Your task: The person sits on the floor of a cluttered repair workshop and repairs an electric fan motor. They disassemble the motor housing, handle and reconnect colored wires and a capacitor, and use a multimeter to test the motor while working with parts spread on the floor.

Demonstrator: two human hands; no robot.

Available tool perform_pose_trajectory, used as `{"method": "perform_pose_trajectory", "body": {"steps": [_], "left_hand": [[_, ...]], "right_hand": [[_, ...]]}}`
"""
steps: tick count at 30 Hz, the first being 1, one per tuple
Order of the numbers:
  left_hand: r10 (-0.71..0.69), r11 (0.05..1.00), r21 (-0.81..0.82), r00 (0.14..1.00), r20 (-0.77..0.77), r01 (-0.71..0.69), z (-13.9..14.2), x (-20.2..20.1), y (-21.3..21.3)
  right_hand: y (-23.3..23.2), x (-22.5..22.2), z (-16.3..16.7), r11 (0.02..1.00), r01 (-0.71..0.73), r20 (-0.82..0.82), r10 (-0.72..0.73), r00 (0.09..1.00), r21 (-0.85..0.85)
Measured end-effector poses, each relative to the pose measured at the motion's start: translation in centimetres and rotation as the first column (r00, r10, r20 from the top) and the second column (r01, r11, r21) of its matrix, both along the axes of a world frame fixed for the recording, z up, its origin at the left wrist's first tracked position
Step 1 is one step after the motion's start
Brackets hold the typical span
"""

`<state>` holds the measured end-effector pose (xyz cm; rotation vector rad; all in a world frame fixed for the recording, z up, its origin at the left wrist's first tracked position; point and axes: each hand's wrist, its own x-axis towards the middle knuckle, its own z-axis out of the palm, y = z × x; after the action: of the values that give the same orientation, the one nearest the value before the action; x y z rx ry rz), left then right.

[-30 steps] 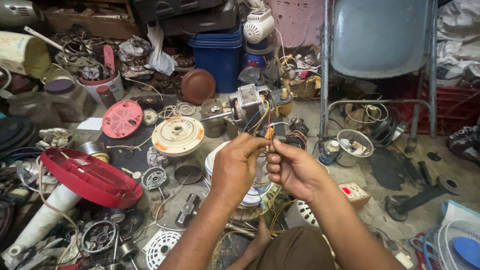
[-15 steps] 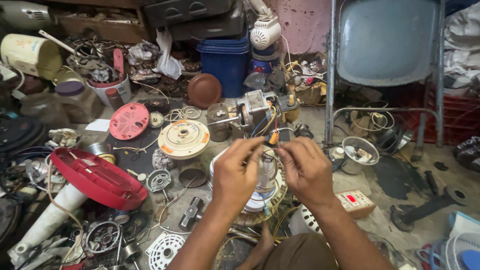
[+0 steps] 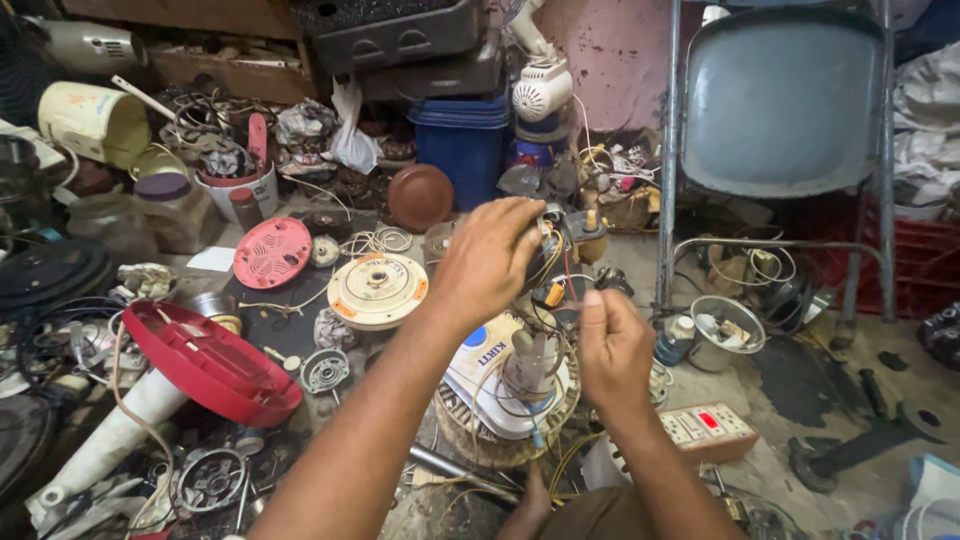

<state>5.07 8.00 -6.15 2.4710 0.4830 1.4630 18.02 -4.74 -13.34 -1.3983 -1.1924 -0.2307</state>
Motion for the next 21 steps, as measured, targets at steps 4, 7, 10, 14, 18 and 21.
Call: {"method": "perform_pose_trajectory", "body": {"steps": [4,7,10,14,18,21], "left_hand": [[-0.057,0.997,-0.046,0.998,-0.008,0.057,-1.5,0.2,0.6],[-0.054,0.996,-0.074,0.998,-0.009,0.054,-2.0,0.2,0.7],[-0.052,0.997,-0.065,0.999,-0.01,0.051,-1.9,0.1,0.7],[-0.049,0.998,-0.044,0.999,0.004,0.05,-1.9,0.0,0.6],[-0.033,0.998,-0.045,0.999,0.012,0.034,-2.3,0.3,0.7],[-0.026,0.999,-0.044,1.0,0.011,0.026,-2.6,0.3,0.8]], "right_hand": [[0.1,0.1,3.1,0.99,0.024,0.01,-0.025,1.0,0.138],[0.7,-0.2,5.7,0.992,0.047,0.132,-0.062,0.989,0.115],[1.5,-0.6,7.7,0.992,0.123,0.288,-0.12,0.95,0.006],[1.9,-1.0,8.6,0.937,0.345,0.517,-0.266,0.814,-0.061],[2.1,-1.1,8.5,0.903,0.405,0.497,-0.288,0.818,-0.144],[2.7,-0.8,8.8,0.923,0.366,0.391,-0.294,0.872,-0.122]]}}
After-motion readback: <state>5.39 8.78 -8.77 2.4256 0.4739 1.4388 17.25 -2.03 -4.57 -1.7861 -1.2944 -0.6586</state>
